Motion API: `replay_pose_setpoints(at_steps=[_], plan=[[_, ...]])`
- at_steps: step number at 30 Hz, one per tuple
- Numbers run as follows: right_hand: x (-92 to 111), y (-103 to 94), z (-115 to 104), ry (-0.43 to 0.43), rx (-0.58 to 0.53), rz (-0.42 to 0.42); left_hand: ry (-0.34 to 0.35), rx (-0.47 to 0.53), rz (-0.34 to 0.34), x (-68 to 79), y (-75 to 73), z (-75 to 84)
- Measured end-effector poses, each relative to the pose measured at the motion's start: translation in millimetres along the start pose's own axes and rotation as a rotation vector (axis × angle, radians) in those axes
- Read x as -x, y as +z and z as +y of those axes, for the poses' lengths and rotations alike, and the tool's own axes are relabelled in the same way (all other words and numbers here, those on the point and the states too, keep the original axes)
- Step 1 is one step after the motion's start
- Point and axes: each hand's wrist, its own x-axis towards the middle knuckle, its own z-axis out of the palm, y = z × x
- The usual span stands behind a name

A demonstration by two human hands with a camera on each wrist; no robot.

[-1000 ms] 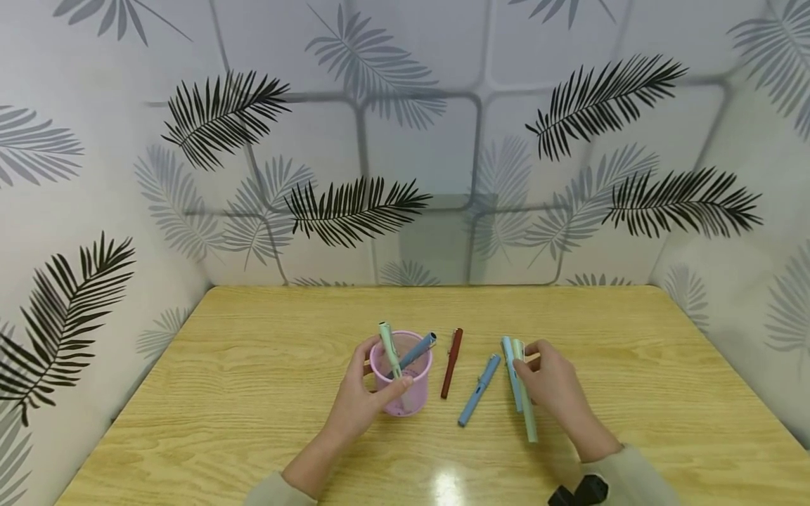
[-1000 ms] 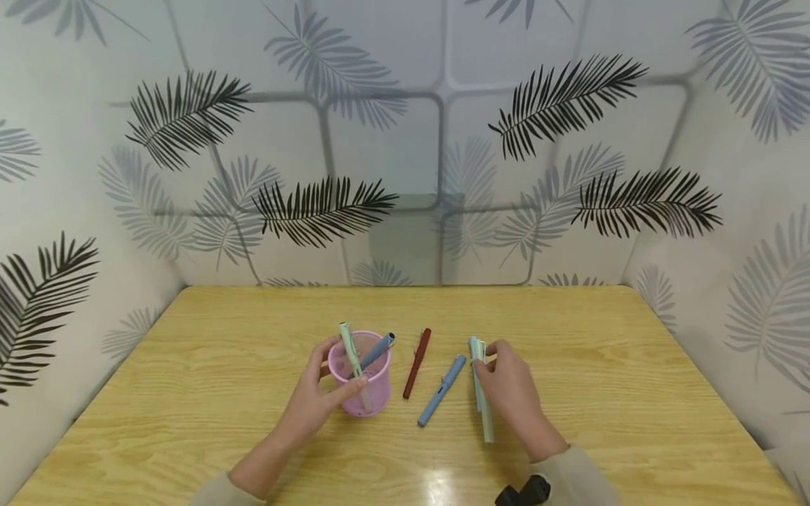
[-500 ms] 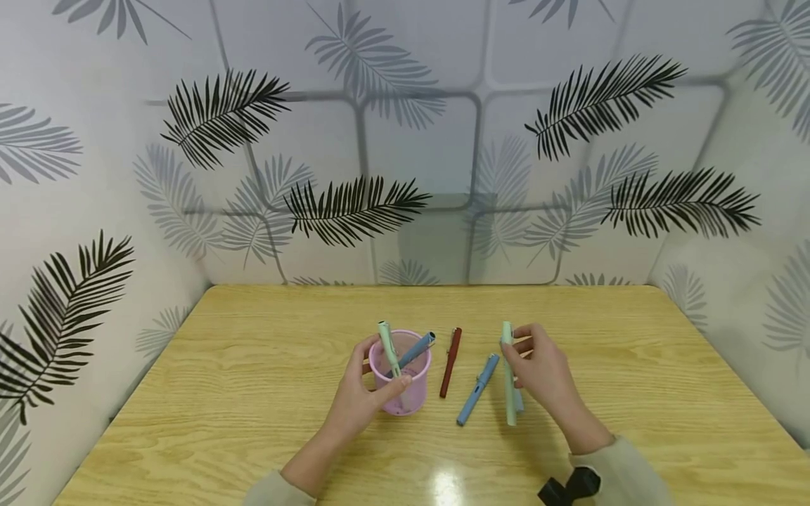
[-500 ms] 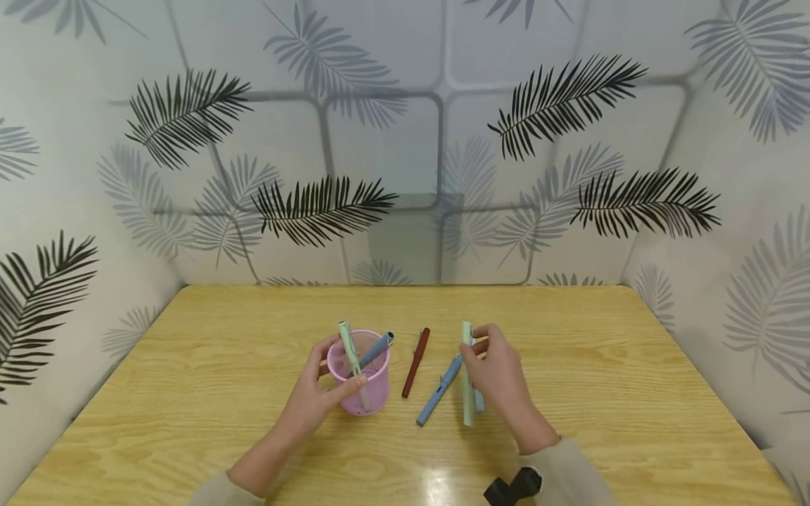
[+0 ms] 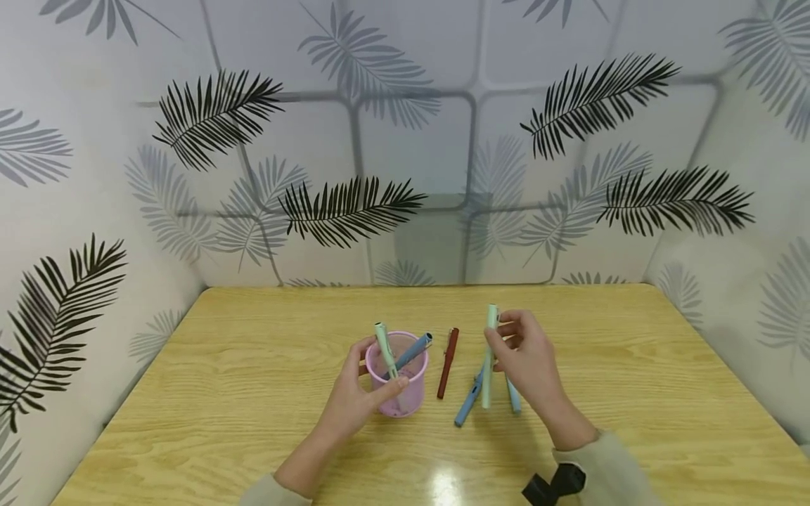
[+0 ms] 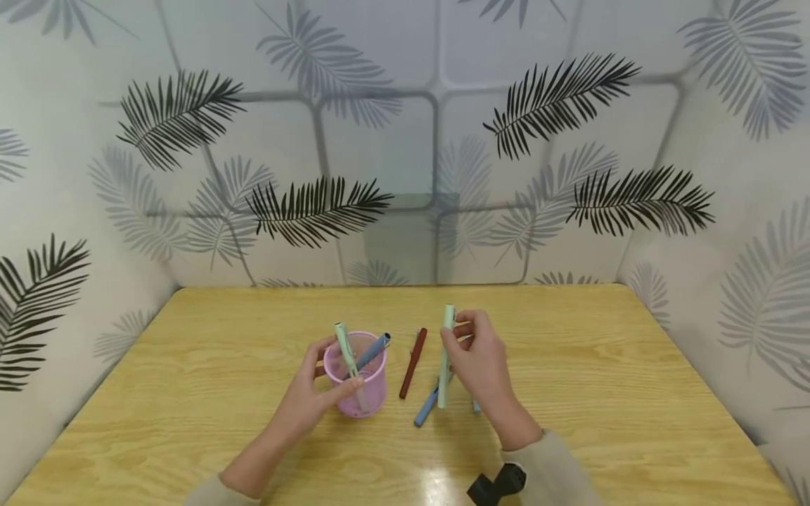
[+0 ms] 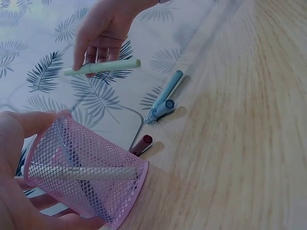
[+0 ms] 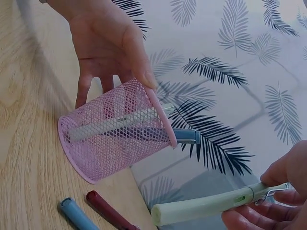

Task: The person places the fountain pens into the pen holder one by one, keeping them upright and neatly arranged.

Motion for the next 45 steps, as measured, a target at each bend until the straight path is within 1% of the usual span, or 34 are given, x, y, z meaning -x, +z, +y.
replay_pose_setpoints(at_steps=[12,19,24,26,29,30,36,42,45], plan=[[-5,16.9,-15,-0.107,-0.157,0.014,0.0,-0.002,0.0,0.5,-0.4,2.0],[-7,26.8,-24,-0.134,-0.209,0.044,0.005,0.001,-0.007,0.9,-0.5,1.4],[-4,33.0,-34,-0.234,-0.282,0.071,0.008,0.008,-0.019,1.1,-1.1,0.3],[-3,36.3,-35,-0.275,-0.317,0.077,0.01,0.009,-0.024,0.9,-1.2,-0.5],[-4,41.1,-36,-0.311,-0.358,0.082,0.012,0.01,-0.027,0.7,-1.2,-1.1],[-5,43.3,-34,-0.326,-0.371,0.083,0.013,0.01,-0.026,0.6,-1.2,-1.1],[-6,51.5,-36,-0.366,-0.405,0.092,0.012,0.003,-0.024,1.3,-0.8,0.0],[-5,58.8,-35,-0.401,-0.416,0.103,0.01,0.0,-0.017,1.5,-0.8,0.8],[-3,60.8,-33,-0.396,-0.408,0.097,0.017,0.0,-0.017,1.7,-0.4,0.5]])
